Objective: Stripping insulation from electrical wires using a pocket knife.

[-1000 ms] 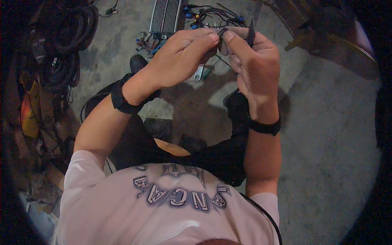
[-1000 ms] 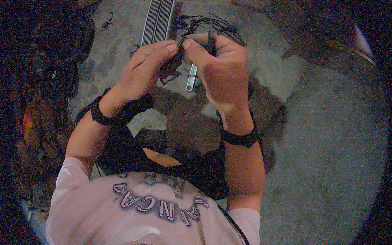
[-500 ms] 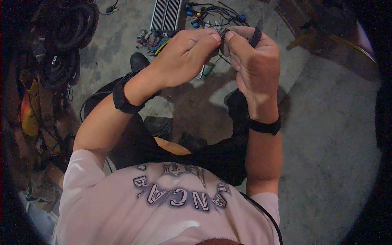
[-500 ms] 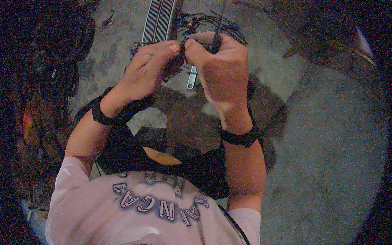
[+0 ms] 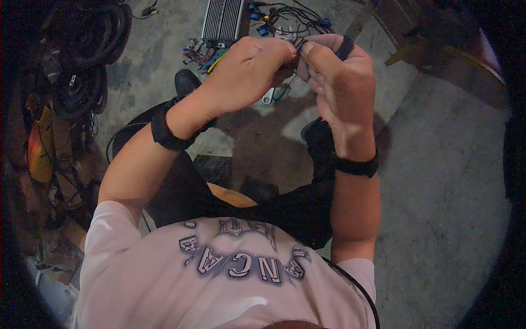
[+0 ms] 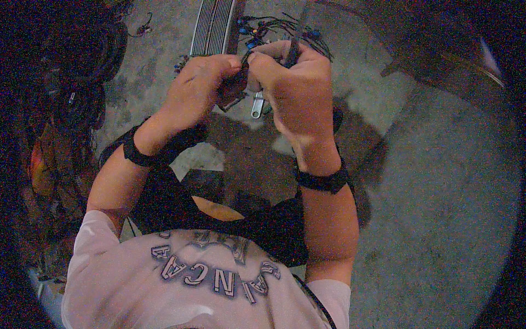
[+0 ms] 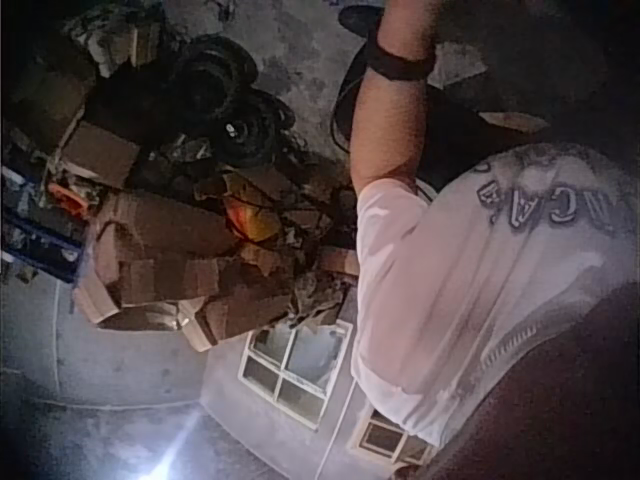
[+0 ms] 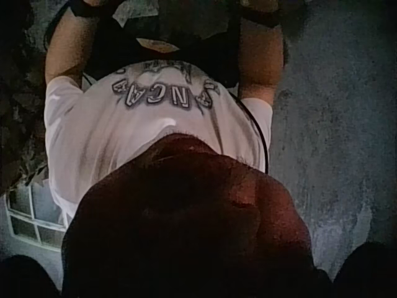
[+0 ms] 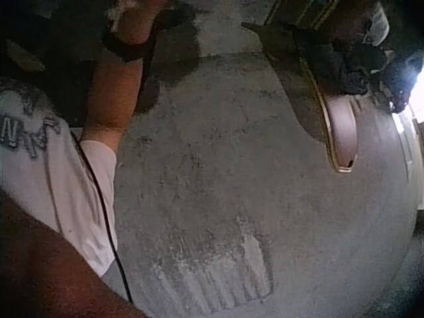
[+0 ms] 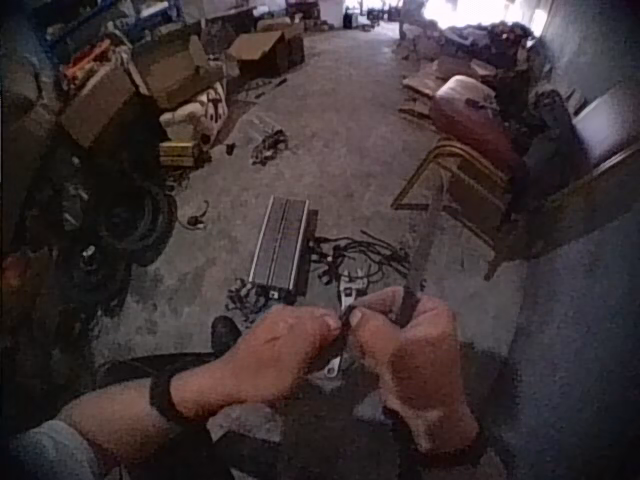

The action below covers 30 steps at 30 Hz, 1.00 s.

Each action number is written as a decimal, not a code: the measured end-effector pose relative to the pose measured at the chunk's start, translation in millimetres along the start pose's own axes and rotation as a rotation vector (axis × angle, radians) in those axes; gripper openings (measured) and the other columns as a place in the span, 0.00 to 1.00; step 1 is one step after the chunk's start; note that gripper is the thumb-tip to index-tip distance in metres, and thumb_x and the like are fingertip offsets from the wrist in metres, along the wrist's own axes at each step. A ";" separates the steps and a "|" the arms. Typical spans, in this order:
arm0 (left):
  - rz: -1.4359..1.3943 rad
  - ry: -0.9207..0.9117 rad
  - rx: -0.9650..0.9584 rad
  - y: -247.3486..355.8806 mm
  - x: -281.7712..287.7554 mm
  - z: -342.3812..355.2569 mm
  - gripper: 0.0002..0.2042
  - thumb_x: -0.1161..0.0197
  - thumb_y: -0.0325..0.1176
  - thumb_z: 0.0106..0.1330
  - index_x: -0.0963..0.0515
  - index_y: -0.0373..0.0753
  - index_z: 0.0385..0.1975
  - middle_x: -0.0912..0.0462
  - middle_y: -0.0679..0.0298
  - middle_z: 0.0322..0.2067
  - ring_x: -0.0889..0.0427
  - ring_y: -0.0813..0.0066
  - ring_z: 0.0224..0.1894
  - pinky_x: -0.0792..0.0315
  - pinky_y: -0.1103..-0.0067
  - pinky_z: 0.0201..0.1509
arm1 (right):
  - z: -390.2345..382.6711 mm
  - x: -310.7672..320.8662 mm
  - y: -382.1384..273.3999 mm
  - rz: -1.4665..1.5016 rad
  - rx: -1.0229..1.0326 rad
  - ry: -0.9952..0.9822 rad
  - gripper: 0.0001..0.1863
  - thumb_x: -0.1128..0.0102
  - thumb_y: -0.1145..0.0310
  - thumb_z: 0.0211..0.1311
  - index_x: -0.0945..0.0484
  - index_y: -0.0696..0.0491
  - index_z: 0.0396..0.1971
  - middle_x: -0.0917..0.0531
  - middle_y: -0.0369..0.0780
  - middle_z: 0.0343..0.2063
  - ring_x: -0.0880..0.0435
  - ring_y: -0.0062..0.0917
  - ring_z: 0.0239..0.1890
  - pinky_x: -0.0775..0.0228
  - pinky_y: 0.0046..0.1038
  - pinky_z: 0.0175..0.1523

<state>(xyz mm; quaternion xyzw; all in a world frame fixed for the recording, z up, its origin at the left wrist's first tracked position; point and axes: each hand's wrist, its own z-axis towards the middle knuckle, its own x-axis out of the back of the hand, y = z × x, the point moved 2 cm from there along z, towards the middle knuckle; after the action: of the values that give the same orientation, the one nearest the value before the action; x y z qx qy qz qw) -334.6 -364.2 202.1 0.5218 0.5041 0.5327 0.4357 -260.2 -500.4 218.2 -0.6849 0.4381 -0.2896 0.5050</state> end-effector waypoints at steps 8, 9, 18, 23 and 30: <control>-0.019 -0.016 0.267 5.9 8.3 -6.4 0.14 0.50 0.38 0.69 0.23 0.34 0.43 0.20 0.61 0.35 0.21 0.76 0.34 0.25 0.78 0.40 | 0.8 1.2 0.9 0.203 -0.070 -0.061 0.05 0.38 0.73 0.50 0.19 0.60 0.25 0.20 0.35 0.19 0.25 0.15 0.19 0.37 0.17 0.24; -0.001 -0.014 0.283 5.7 9.1 -5.5 0.15 0.50 0.39 0.70 0.23 0.33 0.42 0.20 0.62 0.35 0.21 0.76 0.33 0.26 0.79 0.39 | 0.7 1.4 0.8 0.204 -0.059 -0.073 0.06 0.37 0.73 0.50 0.19 0.60 0.26 0.20 0.35 0.20 0.25 0.15 0.19 0.37 0.18 0.24; -0.242 -0.033 0.231 -6.5 -0.5 -2.5 0.15 0.54 0.41 0.70 0.25 0.36 0.35 0.29 0.70 0.22 0.33 0.81 0.24 0.37 0.83 0.30 | 1.3 0.4 3.2 0.044 0.001 0.011 0.06 0.34 0.74 0.46 0.19 0.60 0.25 0.18 0.36 0.22 0.22 0.17 0.24 0.31 0.18 0.31; -0.178 -0.071 0.146 -12.9 0.6 0.5 0.15 0.54 0.41 0.70 0.25 0.37 0.35 0.29 0.70 0.23 0.33 0.81 0.24 0.37 0.82 0.30 | 0.2 2.2 2.0 -0.108 0.006 0.031 0.08 0.35 0.70 0.47 0.19 0.60 0.24 0.18 0.35 0.21 0.23 0.16 0.23 0.31 0.20 0.31; -0.122 0.020 0.233 -8.5 -2.5 -4.1 0.13 0.53 0.39 0.69 0.25 0.36 0.38 0.27 0.69 0.25 0.30 0.82 0.27 0.35 0.83 0.31 | 3.0 4.0 6.1 -0.173 0.017 0.000 0.09 0.36 0.67 0.48 0.18 0.59 0.24 0.18 0.35 0.20 0.24 0.15 0.23 0.32 0.20 0.31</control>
<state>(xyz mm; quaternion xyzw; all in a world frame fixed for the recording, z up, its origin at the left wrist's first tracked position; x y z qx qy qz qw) -339.0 -366.1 193.6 0.5319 0.5975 0.4482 0.3989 -257.7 -503.3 211.3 -0.7161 0.3747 -0.3358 0.4838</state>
